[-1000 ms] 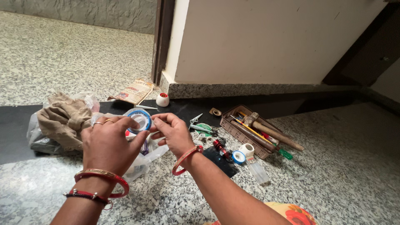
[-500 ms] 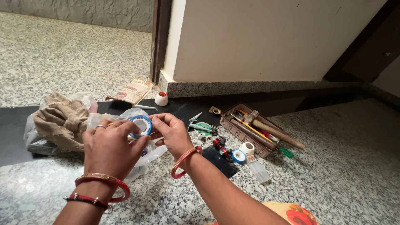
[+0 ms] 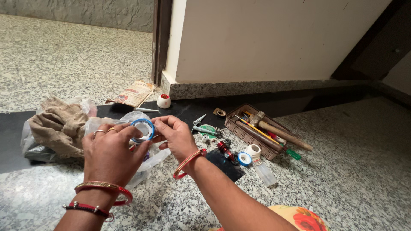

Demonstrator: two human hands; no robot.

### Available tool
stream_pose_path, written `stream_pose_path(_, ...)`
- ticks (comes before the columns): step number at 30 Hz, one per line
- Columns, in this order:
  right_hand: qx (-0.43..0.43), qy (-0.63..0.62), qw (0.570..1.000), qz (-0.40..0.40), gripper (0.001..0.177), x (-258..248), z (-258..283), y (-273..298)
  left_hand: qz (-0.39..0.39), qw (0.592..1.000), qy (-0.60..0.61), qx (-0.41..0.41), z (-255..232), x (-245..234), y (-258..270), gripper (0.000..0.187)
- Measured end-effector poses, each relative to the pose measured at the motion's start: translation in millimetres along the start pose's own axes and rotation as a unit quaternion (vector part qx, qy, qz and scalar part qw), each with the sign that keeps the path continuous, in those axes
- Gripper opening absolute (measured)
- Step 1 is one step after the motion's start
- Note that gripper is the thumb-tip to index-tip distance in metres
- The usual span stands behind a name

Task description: The person sits on the floor and organizes various small items, including tape rolls, a flashlight, a marker, and a grinding disc, into a clear plastic bag. They pick up each item from the floor and place it into the bag one by one.

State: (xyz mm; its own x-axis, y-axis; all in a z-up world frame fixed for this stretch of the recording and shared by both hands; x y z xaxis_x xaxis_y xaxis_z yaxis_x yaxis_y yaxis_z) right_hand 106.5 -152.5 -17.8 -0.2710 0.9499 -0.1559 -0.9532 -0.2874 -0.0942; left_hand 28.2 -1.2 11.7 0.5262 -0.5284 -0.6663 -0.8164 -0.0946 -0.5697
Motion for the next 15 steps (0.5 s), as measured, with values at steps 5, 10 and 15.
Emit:
stream_pose_path(5,-0.012,0.024,0.999,-0.020,0.025,0.8,2.3,-2.5,-0.004,1.000,-0.003,0.009,-0.5,0.5,0.1,0.025)
stream_pose_path(10,-0.014,0.018,1.000,-0.018,0.027,1.4,1.3,-4.2,-0.026,0.999,0.011,0.025,0.3,-0.6,0.8,0.025)
stream_pose_path(15,-0.012,0.009,1.000,-0.013,0.027,2.5,-0.3,-4.6,-0.023,1.000,0.005,0.020,0.2,-0.6,1.0,0.024)
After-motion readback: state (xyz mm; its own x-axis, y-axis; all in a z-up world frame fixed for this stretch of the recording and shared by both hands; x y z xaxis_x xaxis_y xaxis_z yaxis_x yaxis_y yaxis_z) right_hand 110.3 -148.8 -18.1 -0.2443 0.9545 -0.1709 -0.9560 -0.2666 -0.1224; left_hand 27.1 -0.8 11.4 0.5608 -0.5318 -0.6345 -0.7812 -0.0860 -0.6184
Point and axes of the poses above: each hand's wrist, its own y-axis away from the middle knuckle, its own x-axis out of the palm, z = x × y, the point moved 3 cm from there along -y, towards the middle knuckle, and after that the axes turned 13 degrees about y, right-handed, at the moved point
